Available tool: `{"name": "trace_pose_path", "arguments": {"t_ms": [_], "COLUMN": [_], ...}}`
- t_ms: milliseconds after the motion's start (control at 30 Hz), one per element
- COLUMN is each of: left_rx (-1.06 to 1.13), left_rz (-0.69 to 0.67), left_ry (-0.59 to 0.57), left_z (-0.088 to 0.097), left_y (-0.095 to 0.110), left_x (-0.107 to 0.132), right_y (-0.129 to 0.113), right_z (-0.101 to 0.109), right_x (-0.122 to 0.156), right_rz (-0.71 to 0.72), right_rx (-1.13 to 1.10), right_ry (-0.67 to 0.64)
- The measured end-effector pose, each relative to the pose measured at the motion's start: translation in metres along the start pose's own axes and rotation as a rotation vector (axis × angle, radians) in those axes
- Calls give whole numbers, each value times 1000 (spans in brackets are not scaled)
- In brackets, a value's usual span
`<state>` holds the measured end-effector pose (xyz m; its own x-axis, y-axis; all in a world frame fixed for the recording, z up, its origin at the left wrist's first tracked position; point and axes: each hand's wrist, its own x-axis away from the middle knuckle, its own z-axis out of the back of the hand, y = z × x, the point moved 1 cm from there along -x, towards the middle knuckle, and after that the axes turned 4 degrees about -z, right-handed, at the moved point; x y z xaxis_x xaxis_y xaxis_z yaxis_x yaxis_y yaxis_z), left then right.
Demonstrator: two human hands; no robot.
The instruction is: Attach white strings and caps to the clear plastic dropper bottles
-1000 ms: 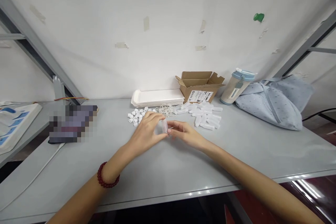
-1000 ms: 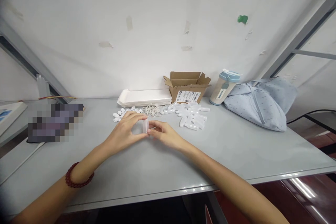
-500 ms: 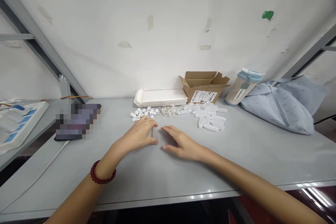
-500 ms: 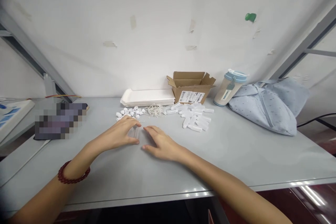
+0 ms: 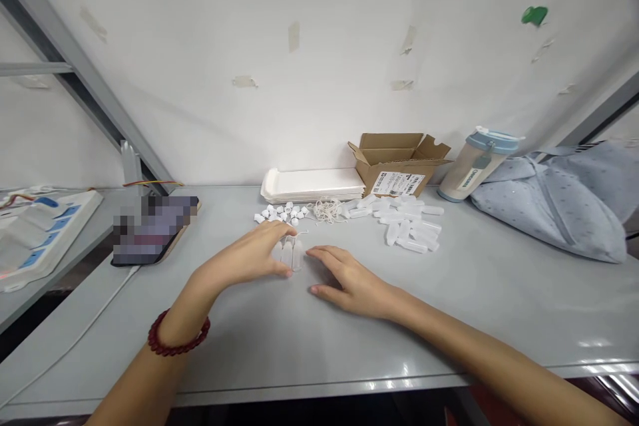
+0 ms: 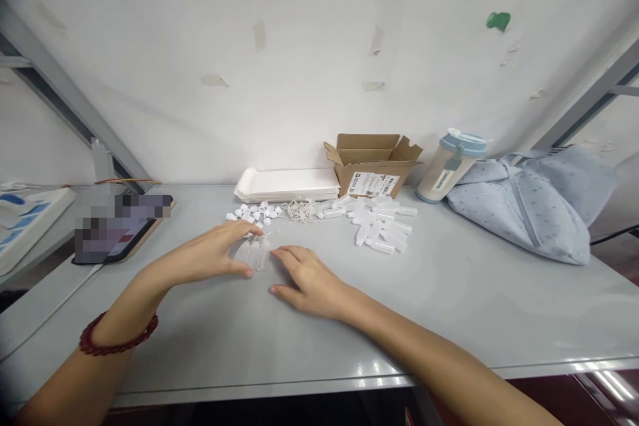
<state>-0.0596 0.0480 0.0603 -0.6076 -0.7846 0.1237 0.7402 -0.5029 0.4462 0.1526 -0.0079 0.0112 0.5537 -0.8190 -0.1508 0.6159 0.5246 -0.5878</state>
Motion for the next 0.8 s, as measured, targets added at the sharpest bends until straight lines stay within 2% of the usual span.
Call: {"name": "trace_pose_path", "arguments": {"t_ms": [167, 300, 433, 800], "left_rx": [77, 93, 67, 55], "left_rz": [89, 58, 45, -44], "left_ry": [-37, -66, -57, -27], "left_z": [7, 2, -2, -9], "left_y": [-15, -22, -18, -19], "left_x": [7, 5, 4, 0], "right_y": [9, 13, 12, 12], "right_z": [1, 2, 0, -5], "right_x": [-13, -34, -50, -51], "right_rz": [-33, -61, -71, -87], "right_rx": [-72, -144, -169, -186], "right_ry": [34, 25, -12, 36]}}
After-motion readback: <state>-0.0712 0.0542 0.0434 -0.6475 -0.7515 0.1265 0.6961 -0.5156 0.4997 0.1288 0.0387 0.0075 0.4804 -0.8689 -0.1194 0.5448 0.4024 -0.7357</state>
